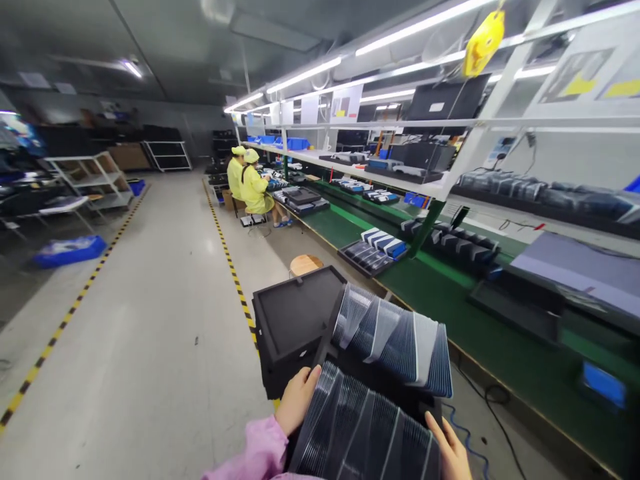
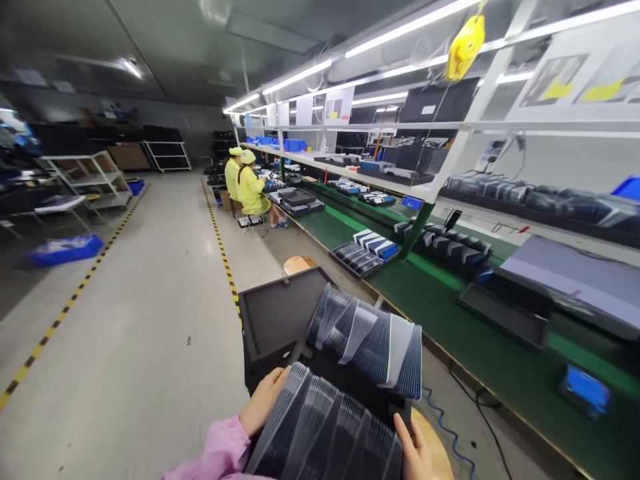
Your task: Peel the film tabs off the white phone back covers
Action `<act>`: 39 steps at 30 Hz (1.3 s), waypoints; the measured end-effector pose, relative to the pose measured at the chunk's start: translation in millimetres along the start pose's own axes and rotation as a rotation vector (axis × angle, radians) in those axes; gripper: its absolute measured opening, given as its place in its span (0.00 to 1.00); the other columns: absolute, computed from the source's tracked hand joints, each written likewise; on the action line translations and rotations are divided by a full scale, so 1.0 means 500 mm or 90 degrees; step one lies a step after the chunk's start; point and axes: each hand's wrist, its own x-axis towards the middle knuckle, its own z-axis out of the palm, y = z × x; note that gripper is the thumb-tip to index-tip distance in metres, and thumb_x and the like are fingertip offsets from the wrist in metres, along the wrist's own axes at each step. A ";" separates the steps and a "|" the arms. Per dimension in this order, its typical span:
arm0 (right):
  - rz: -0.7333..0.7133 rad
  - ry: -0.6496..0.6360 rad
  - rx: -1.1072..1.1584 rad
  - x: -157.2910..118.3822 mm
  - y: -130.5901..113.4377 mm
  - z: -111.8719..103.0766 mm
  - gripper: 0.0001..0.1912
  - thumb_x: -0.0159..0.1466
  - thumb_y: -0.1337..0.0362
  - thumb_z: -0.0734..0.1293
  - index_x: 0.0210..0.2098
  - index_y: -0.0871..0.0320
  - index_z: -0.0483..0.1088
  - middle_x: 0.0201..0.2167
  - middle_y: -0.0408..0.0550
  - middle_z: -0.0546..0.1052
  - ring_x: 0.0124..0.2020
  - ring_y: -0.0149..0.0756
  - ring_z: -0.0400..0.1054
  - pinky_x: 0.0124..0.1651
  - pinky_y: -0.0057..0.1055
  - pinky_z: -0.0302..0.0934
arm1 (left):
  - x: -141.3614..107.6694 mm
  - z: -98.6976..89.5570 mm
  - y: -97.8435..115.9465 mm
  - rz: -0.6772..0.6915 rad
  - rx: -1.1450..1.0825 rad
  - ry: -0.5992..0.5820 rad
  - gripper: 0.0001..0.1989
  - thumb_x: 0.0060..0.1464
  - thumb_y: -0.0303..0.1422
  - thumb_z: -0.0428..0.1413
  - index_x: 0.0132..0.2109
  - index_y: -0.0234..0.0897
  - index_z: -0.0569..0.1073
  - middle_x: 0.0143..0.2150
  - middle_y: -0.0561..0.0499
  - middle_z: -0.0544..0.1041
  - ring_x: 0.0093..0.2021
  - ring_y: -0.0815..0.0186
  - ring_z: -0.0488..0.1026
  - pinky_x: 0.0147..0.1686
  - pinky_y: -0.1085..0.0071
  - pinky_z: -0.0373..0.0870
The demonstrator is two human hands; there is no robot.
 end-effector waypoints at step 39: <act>-0.038 -0.443 0.315 -0.136 -0.733 1.518 0.29 0.51 0.47 0.72 0.45 0.61 0.69 0.40 0.51 0.77 0.39 0.42 0.72 0.44 0.37 0.63 | 0.406 -1.366 -0.366 -0.209 -0.158 0.248 0.31 0.36 0.53 0.46 0.43 0.38 0.68 0.48 0.42 0.75 0.55 0.50 0.67 0.53 0.62 0.64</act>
